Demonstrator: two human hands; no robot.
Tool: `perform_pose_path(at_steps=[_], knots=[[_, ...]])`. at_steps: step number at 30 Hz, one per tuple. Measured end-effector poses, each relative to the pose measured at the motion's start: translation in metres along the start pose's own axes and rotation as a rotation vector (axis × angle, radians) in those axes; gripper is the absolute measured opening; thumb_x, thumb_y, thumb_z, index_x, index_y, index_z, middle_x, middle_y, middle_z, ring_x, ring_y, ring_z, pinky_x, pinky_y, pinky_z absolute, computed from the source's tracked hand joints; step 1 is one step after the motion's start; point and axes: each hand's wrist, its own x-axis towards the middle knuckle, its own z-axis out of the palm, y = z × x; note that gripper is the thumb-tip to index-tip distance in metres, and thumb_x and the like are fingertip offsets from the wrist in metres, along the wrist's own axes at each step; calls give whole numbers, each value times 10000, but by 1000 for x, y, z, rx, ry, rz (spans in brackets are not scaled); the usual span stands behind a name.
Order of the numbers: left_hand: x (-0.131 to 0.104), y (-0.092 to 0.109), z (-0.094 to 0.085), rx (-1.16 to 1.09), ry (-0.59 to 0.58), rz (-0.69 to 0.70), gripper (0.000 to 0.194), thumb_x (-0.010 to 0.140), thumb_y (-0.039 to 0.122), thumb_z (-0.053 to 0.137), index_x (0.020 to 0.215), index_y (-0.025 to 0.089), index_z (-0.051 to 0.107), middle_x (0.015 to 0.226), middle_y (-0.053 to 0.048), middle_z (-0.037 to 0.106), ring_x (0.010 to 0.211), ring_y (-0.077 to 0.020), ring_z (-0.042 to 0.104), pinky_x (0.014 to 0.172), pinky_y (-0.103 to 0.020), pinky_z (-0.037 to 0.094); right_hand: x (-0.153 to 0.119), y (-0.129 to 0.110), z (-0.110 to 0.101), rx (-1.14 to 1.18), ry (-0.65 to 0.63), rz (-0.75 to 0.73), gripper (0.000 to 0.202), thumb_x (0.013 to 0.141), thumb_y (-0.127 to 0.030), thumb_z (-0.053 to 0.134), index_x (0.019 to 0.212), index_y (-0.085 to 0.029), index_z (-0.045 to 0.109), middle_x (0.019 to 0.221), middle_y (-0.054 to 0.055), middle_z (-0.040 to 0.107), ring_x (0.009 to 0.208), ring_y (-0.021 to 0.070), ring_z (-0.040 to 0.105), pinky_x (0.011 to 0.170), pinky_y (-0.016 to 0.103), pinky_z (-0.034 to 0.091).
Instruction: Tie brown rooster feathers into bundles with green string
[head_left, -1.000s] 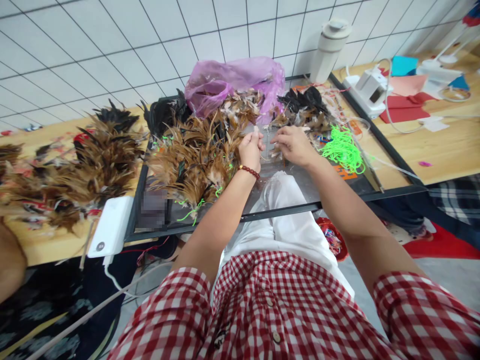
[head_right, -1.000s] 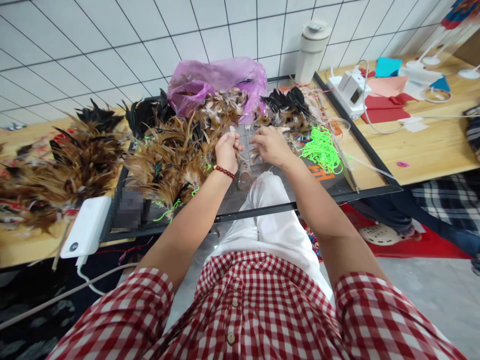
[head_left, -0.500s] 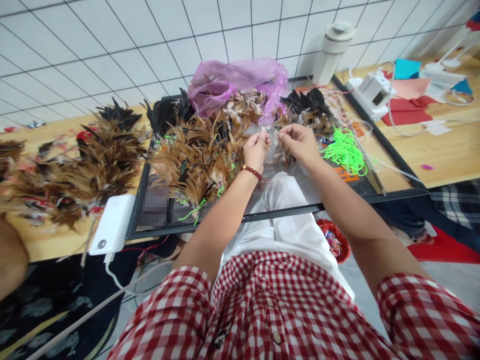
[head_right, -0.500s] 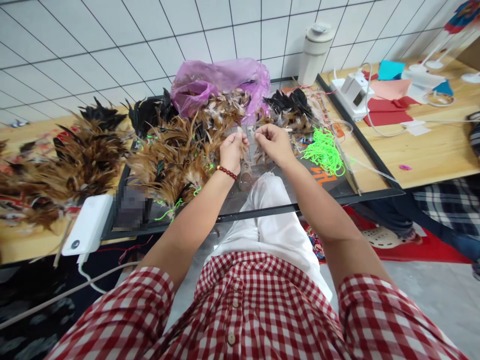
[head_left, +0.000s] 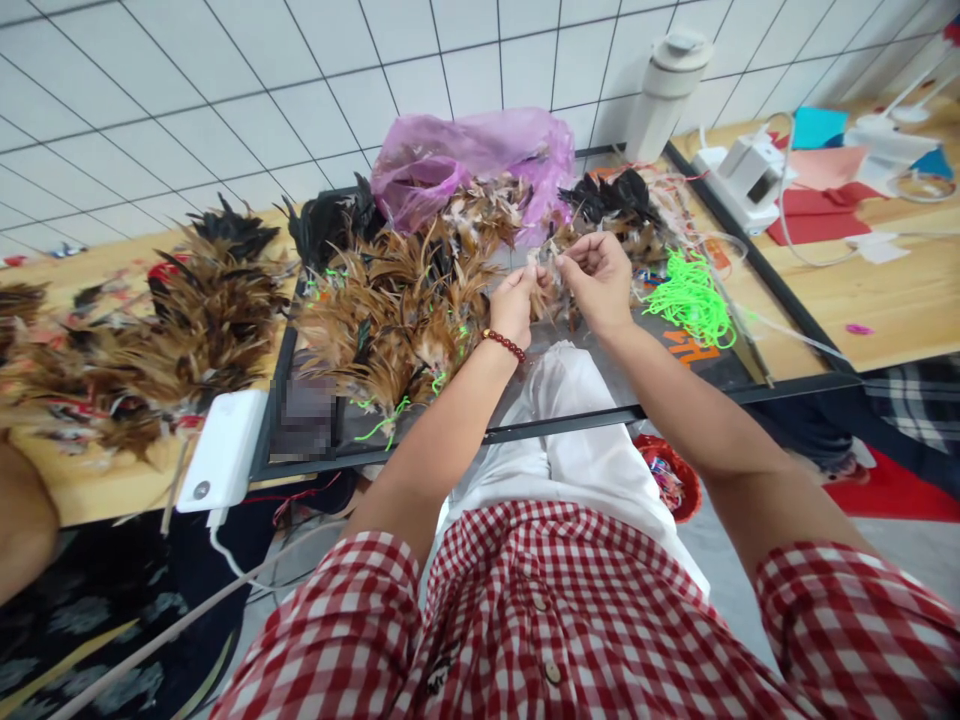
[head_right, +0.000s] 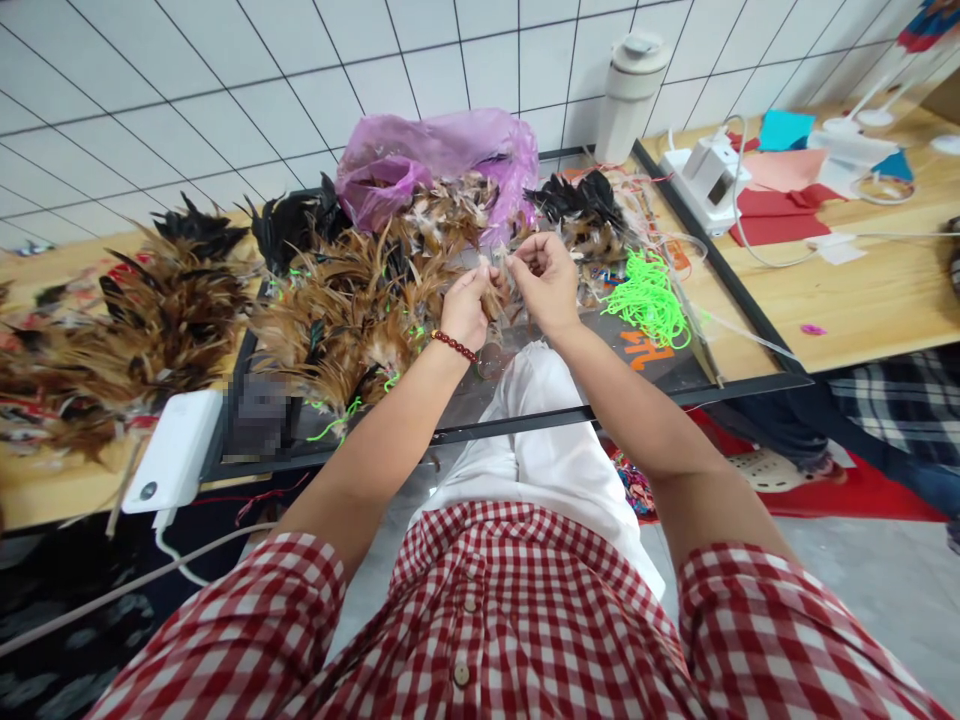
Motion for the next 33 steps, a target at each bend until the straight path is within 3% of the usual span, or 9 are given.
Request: perform_pose_path(at_steps=[6, 11, 15, 24, 30, 33], knots=[[-4, 1, 2, 30, -85, 1, 277, 844, 393, 826, 755, 169, 689, 694, 0, 680, 736, -142, 697, 751, -280, 551, 0, -3, -1, -2, 12, 34, 509, 794, -736, 742, 904, -278, 549, 839, 0, 631, 758, 169, 606, 695, 326, 528], [-1, 2, 0, 14, -19, 45, 258, 832, 385, 836, 782, 166, 710, 757, -2, 724, 790, -121, 715, 839, -281, 563, 1, -3, -2, -2, 11, 25, 497, 777, -696, 789, 950, -272, 597, 877, 7, 671, 823, 171, 642, 768, 323, 551], [1, 4, -3, -62, -16, 19, 269, 847, 405, 828, 821, 165, 711, 810, -31, 754, 896, -159, 755, 890, -310, 583, 1, 4, -2, 8, -18, 10, 474, 806, -669, 780, 992, -268, 610, 883, 10, 685, 844, 177, 669, 767, 328, 562], [-6, 7, 0, -152, -127, -80, 136, 876, 206, 787, 773, 147, 719, 1010, -43, 803, 1241, -216, 707, 1127, -357, 501, 3, 14, -2, -4, -53, -35, 463, 846, -661, 746, 1004, -270, 554, 847, 2, 677, 818, 177, 682, 724, 328, 553], [3, 4, -5, -138, -46, -13, 143, 865, 284, 815, 830, 159, 756, 948, -39, 803, 1186, -204, 724, 1101, -354, 515, 3, 5, 0, 154, -142, 58, 514, 759, -600, 839, 948, -271, 492, 825, -21, 652, 776, 146, 667, 730, 299, 555], [1, 4, -4, -115, -78, 41, 143, 840, 288, 840, 833, 165, 767, 944, -35, 806, 1162, -199, 731, 1081, -340, 524, 3, 5, 2, 241, -152, 131, 558, 695, -550, 895, 896, -269, 456, 790, -30, 638, 791, 149, 675, 748, 298, 566]])
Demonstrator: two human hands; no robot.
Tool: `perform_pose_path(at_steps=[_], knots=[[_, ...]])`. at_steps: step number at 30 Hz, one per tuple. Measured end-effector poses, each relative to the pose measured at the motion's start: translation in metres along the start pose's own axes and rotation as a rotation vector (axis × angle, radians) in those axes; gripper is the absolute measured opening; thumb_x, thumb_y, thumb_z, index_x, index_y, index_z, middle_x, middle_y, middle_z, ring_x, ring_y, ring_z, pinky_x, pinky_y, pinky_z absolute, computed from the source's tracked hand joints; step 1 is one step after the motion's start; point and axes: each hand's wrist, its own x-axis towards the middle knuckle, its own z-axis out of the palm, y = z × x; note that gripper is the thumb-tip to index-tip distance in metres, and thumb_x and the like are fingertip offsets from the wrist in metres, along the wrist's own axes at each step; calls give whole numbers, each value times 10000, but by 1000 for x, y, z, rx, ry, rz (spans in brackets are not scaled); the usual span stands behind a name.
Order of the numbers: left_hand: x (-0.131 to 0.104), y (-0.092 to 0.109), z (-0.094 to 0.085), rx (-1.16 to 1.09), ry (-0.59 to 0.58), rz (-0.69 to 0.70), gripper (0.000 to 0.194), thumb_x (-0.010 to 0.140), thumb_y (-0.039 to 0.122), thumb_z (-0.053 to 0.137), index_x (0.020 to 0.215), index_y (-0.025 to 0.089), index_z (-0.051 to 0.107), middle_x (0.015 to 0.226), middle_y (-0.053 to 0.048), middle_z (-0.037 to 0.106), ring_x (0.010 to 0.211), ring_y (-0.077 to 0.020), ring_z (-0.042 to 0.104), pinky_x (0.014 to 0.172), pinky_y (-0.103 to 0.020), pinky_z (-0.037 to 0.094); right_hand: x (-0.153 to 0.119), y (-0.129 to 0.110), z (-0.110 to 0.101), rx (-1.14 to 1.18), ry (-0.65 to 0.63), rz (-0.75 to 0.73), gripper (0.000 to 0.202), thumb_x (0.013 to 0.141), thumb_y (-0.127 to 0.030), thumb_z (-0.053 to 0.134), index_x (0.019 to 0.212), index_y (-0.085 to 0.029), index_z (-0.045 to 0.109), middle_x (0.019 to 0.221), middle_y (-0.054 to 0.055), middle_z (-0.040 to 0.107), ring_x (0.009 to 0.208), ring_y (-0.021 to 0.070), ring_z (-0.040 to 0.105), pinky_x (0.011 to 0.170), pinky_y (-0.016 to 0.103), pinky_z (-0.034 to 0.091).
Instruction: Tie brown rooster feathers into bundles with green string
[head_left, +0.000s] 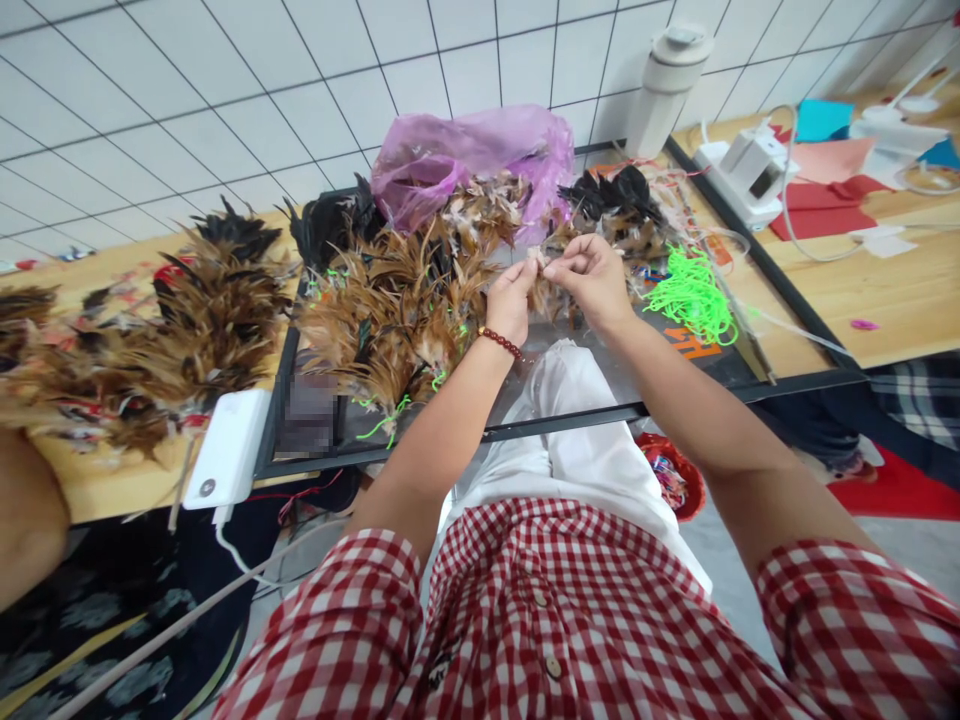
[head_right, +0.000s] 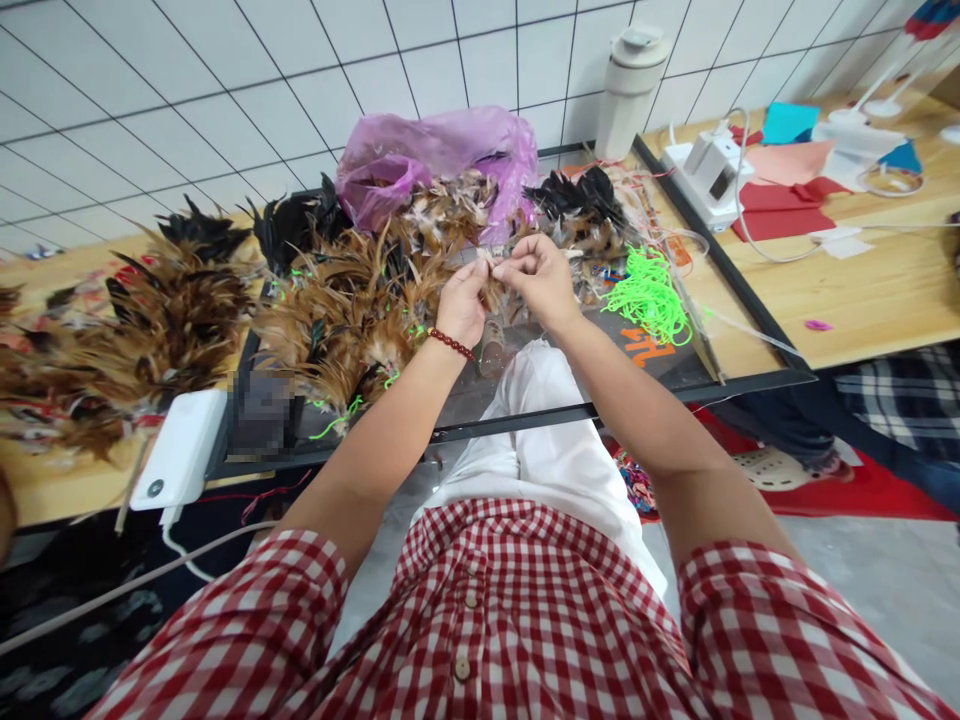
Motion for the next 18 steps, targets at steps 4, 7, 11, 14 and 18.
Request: perform_pose_path(at_steps=[4, 7, 11, 14, 18], knots=[[-4, 1, 4, 51, -61, 24, 115, 857, 270, 822, 853, 165, 775, 959, -34, 800, 1180, -207, 721, 1070, -354, 527, 0, -1, 0, 96, 9, 89, 611, 598, -489, 956, 841, -261, 444, 748, -43, 639, 735, 141, 659, 712, 290, 563], [-3, 0, 5, 82, -44, 37, 137, 860, 291, 820, 842, 168, 761, 930, -27, 786, 1126, -191, 729, 1019, -332, 539, -1, -5, -1, 76, -23, 130, 588, 586, -478, 968, 835, -252, 485, 738, -43, 647, 661, 121, 612, 643, 271, 534], [-2, -1, 5, 147, 40, 92, 177, 871, 284, 805, 771, 169, 716, 776, 19, 731, 805, -92, 694, 834, -224, 531, -3, -11, -1, 33, -60, 110, 565, 568, -506, 983, 888, -235, 603, 740, -35, 670, 638, 112, 591, 618, 263, 517], [-6, 2, 8, 194, 45, 74, 202, 913, 259, 756, 747, 169, 685, 652, 49, 659, 604, -49, 587, 684, -185, 482, -3, -16, -3, 29, -60, 66, 557, 608, -579, 952, 963, -234, 697, 734, -35, 669, 665, 126, 619, 669, 291, 550], [-16, 10, 14, 255, -75, 23, 289, 967, 197, 673, 683, 161, 636, 525, 66, 547, 473, -35, 472, 538, -167, 387, -3, -24, -8, 62, -100, 73, 591, 604, -637, 936, 1020, -255, 760, 716, -42, 679, 651, 141, 634, 675, 319, 570]])
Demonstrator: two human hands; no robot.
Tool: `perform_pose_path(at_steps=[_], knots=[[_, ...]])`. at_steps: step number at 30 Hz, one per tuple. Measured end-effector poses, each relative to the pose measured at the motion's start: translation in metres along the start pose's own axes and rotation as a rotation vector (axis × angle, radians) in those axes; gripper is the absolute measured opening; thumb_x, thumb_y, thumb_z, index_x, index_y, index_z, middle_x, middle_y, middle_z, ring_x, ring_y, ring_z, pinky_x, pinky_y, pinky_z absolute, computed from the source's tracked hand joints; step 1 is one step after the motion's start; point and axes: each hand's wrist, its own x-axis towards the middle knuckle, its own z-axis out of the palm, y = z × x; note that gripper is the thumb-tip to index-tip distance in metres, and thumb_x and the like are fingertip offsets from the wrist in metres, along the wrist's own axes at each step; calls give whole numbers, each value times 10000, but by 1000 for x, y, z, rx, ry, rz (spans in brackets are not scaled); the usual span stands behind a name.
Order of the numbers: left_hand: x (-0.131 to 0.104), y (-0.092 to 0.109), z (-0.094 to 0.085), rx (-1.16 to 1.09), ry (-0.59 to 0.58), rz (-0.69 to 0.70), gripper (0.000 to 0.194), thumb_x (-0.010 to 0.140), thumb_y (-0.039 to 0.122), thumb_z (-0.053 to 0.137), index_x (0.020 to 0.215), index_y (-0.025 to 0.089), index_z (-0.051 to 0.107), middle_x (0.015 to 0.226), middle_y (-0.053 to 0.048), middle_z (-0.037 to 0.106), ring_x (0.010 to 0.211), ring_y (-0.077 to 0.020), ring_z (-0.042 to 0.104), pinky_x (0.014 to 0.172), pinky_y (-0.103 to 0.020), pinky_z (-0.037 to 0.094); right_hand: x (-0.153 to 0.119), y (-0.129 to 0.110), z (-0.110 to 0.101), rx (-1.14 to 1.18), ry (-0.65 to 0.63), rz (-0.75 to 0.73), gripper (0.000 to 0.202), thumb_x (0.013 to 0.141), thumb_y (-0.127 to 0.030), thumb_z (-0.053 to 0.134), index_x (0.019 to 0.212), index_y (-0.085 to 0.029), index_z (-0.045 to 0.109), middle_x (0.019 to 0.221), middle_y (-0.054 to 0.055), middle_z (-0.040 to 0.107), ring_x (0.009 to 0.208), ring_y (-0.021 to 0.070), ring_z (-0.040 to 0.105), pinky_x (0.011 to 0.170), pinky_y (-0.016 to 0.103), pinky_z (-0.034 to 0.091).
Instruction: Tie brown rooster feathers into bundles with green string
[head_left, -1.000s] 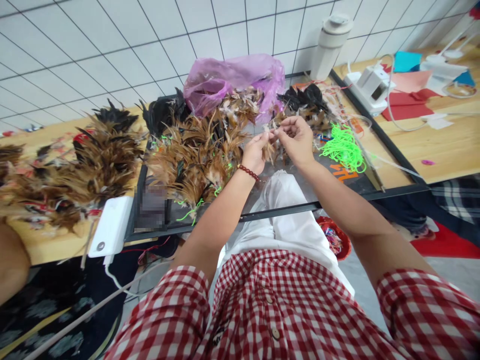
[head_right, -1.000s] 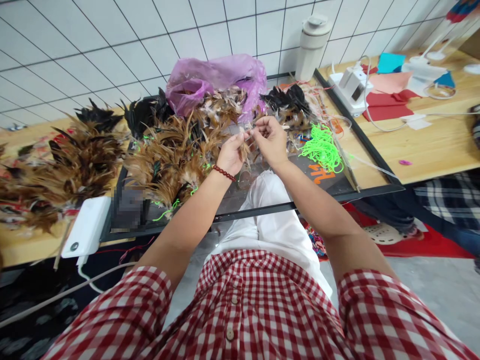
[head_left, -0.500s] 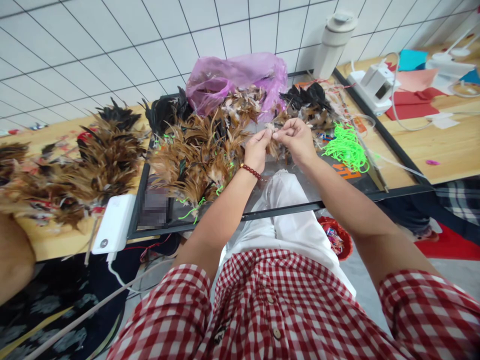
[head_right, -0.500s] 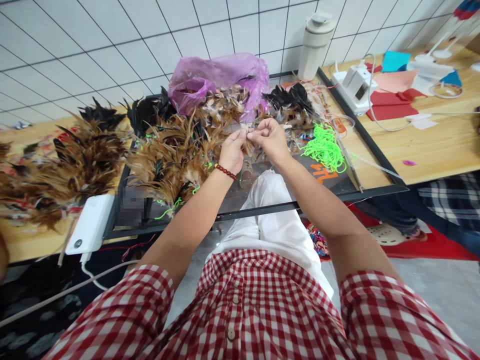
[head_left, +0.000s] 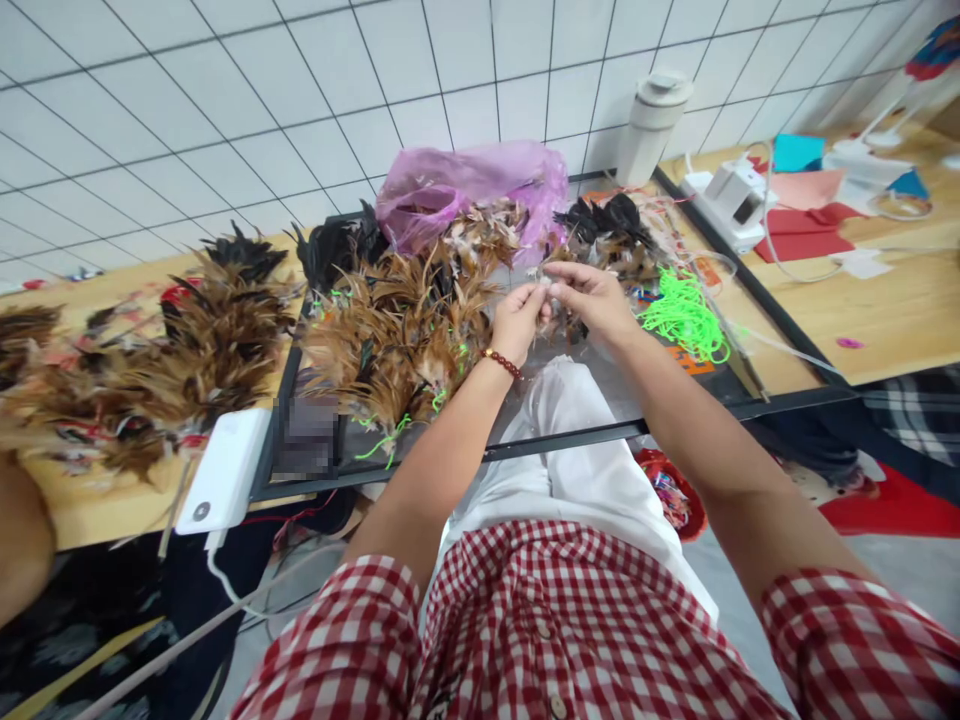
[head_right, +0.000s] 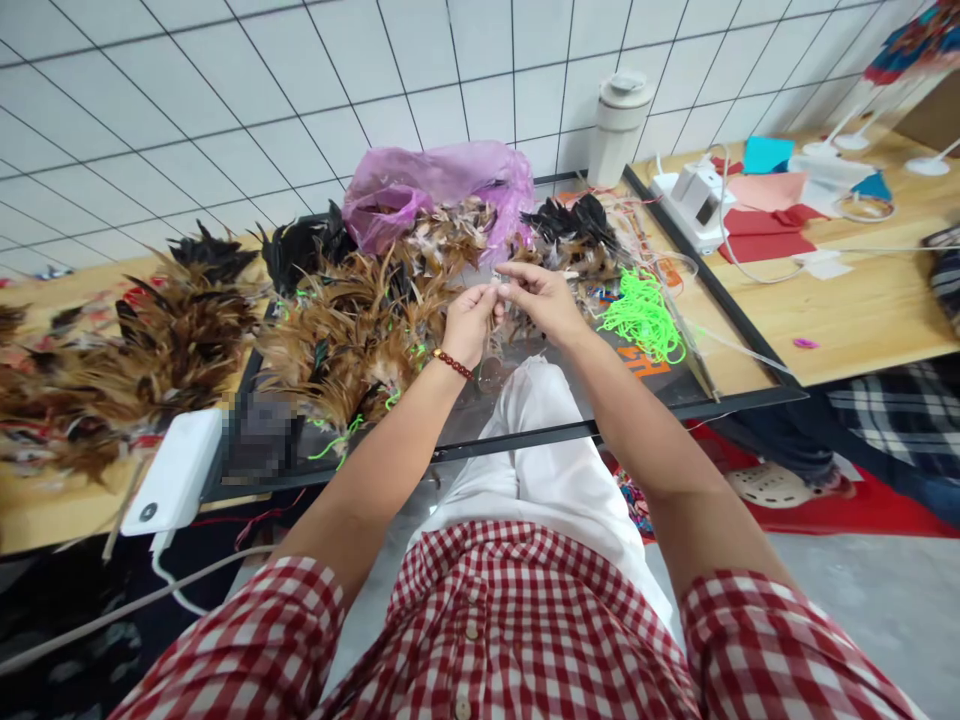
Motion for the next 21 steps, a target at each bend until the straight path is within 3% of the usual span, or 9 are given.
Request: perform_pose_path(at_steps=[5, 10, 13, 16, 19, 21], knots=[[-6, 8, 0, 86, -145, -5, 353, 938, 214, 719, 615, 153, 588, 493, 57, 523, 447, -40, 443, 493, -171, 349, -4, -13, 2, 129, -102, 102, 513, 583, -630, 948, 797, -222, 721, 601, -19, 684, 532, 169, 642, 567, 332, 547], [-3, 5, -3, 190, -203, 50, 294, 912, 212, 750, 652, 150, 628, 537, 56, 559, 493, -38, 472, 532, -163, 374, -2, -12, 5, 56, 30, 37, 531, 563, -654, 935, 676, -217, 655, 563, -36, 612, 519, 131, 559, 566, 303, 497], [3, 1, -7, 219, -121, 97, 274, 902, 206, 756, 653, 156, 653, 503, 71, 513, 482, -40, 439, 530, -169, 359, 1, -4, -1, -91, 60, -19, 450, 687, -627, 859, 745, -211, 697, 663, -13, 648, 619, 137, 561, 660, 307, 495], [9, 1, -11, 136, 52, 118, 272, 917, 235, 739, 665, 169, 660, 505, 73, 499, 489, -42, 445, 566, -172, 391, 4, 1, -14, -447, 0, -161, 237, 810, -446, 760, 852, -213, 748, 794, 30, 688, 726, 176, 581, 740, 338, 486], [12, 5, -13, 34, 177, 88, 302, 908, 308, 762, 666, 182, 632, 520, 79, 480, 484, -39, 426, 587, -177, 419, 4, 0, -27, -839, -228, -290, 130, 827, -252, 660, 839, -209, 782, 854, 76, 695, 825, 223, 615, 804, 368, 474], [12, 8, -14, -7, 211, 73, 322, 901, 338, 773, 665, 185, 616, 530, 79, 469, 484, -38, 410, 591, -179, 427, 3, -1, -31, -948, -391, -312, 168, 826, -239, 644, 872, -202, 801, 874, 90, 696, 863, 239, 630, 821, 368, 474]])
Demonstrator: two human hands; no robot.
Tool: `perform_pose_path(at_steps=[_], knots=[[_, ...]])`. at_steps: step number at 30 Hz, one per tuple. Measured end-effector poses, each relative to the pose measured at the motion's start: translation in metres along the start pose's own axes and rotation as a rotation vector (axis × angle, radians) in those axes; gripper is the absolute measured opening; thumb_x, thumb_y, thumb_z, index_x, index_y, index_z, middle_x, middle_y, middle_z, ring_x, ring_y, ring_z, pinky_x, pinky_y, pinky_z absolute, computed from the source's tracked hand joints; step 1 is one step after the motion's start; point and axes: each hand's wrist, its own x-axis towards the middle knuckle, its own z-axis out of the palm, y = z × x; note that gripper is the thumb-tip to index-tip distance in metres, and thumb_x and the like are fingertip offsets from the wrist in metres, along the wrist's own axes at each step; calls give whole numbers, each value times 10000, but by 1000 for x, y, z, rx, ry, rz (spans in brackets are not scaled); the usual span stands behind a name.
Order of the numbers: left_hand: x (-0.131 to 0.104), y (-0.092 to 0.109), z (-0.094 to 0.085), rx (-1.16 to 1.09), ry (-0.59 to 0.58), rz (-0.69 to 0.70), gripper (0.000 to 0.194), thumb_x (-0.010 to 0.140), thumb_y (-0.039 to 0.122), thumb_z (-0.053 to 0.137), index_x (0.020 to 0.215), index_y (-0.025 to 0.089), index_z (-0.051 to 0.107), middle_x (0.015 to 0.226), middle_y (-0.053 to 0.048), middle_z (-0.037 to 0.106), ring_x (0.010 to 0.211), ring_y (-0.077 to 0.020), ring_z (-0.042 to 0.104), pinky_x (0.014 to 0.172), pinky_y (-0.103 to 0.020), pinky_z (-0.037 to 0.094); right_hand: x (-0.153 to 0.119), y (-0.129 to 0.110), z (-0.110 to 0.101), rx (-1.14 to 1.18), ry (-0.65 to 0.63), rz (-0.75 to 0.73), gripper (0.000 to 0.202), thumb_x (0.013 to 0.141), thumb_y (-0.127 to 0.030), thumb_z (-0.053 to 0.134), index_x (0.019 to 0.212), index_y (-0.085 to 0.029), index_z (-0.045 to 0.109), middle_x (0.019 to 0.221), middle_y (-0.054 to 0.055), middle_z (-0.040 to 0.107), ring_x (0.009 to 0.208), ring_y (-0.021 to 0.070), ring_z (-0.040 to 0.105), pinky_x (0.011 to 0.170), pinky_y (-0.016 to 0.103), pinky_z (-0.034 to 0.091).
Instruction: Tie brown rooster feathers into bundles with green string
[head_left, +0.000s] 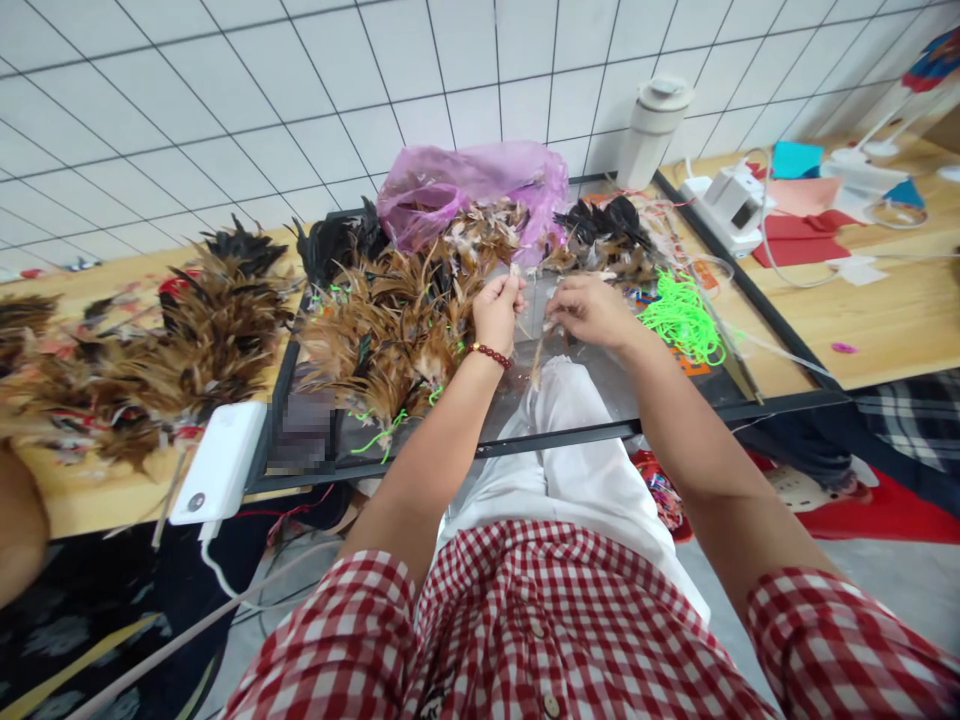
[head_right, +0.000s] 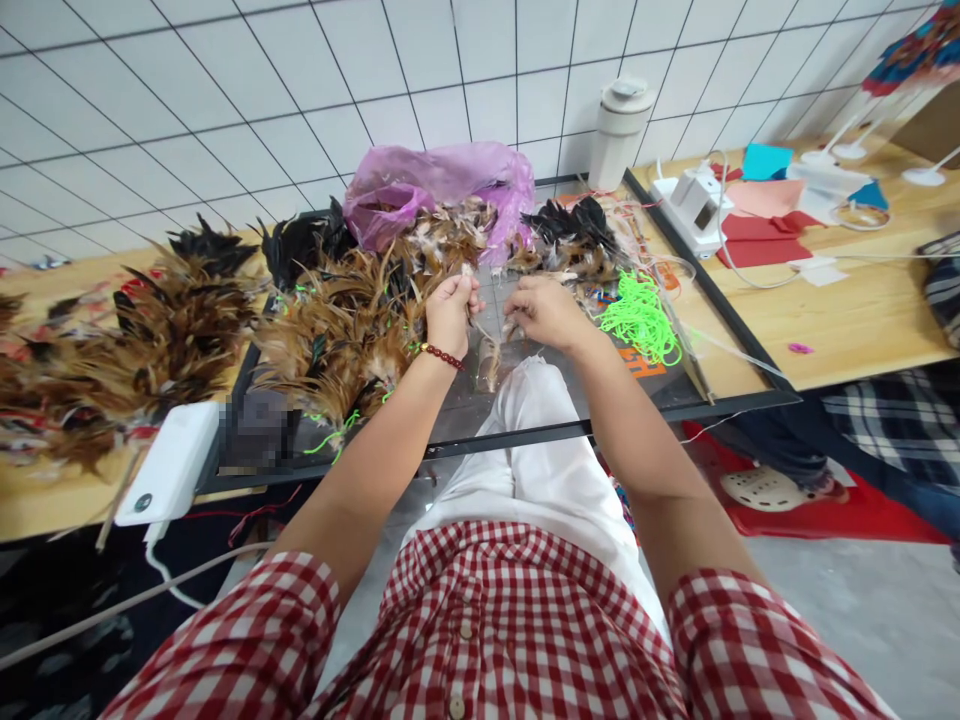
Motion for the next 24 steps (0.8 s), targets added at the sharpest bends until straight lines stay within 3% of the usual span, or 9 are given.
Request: perform_pose_path(at_steps=[4, 7, 10, 13, 15, 18, 21, 24], knots=[[-1, 1, 0, -15, 23, -22, 330, 904, 359, 771, 673, 186, 609, 542, 75, 457, 504, -42, 423, 601, -180, 439, -1, -6, 6, -48, -97, -56, 290, 767, -278, 706, 1016, -179, 816, 940, 107, 710, 876, 252, 625, 831, 370, 476], [0, -1, 0, -5, 29, -37, 325, 912, 355, 761, 679, 186, 610, 544, 75, 448, 512, -42, 424, 610, -181, 442, 1, -9, 12, -66, -92, -36, 213, 795, -206, 638, 900, -182, 821, 875, 110, 713, 842, 252, 627, 839, 388, 472], [1, -4, 0, 0, 32, -45, 308, 921, 338, 750, 688, 187, 616, 552, 73, 460, 520, -44, 439, 629, -183, 452, 3, -9, 10, 113, 96, 75, 164, 818, -191, 639, 820, -193, 803, 830, 82, 732, 815, 229, 648, 821, 376, 499], [2, -6, 1, -3, 18, -39, 283, 916, 341, 752, 708, 190, 633, 598, 53, 544, 586, -60, 529, 690, -199, 489, 4, -8, 0, 444, 312, 241, 125, 835, -295, 726, 857, -196, 800, 778, 34, 736, 722, 179, 636, 737, 336, 525], [1, -7, 2, -8, 2, -29, 263, 895, 356, 772, 728, 193, 651, 670, 28, 631, 689, -85, 619, 765, -227, 522, 5, -9, -5, 631, 345, 303, 183, 816, -369, 783, 854, -190, 795, 712, 12, 713, 645, 147, 603, 668, 305, 518], [-2, -9, 4, 19, -41, -26, 249, 867, 351, 797, 727, 191, 669, 727, 10, 696, 783, -116, 678, 823, -253, 536, 5, -13, -6, 763, 290, 312, 228, 762, -403, 843, 795, -188, 773, 670, 5, 692, 631, 140, 611, 666, 301, 532], [-7, -9, 6, 71, -114, -58, 245, 864, 304, 799, 698, 181, 667, 654, 21, 665, 691, -107, 646, 743, -231, 512, 6, -17, -3, 742, 273, 298, 208, 764, -396, 839, 763, -204, 757, 699, 18, 701, 712, 177, 666, 740, 340, 566], [-12, -9, 8, 116, -176, -88, 286, 862, 301, 806, 658, 176, 649, 577, 29, 620, 573, -86, 569, 648, -212, 469, 7, -16, 1, 586, 392, 275, 155, 785, -371, 813, 771, -226, 760, 775, 28, 721, 812, 211, 682, 836, 391, 571]])
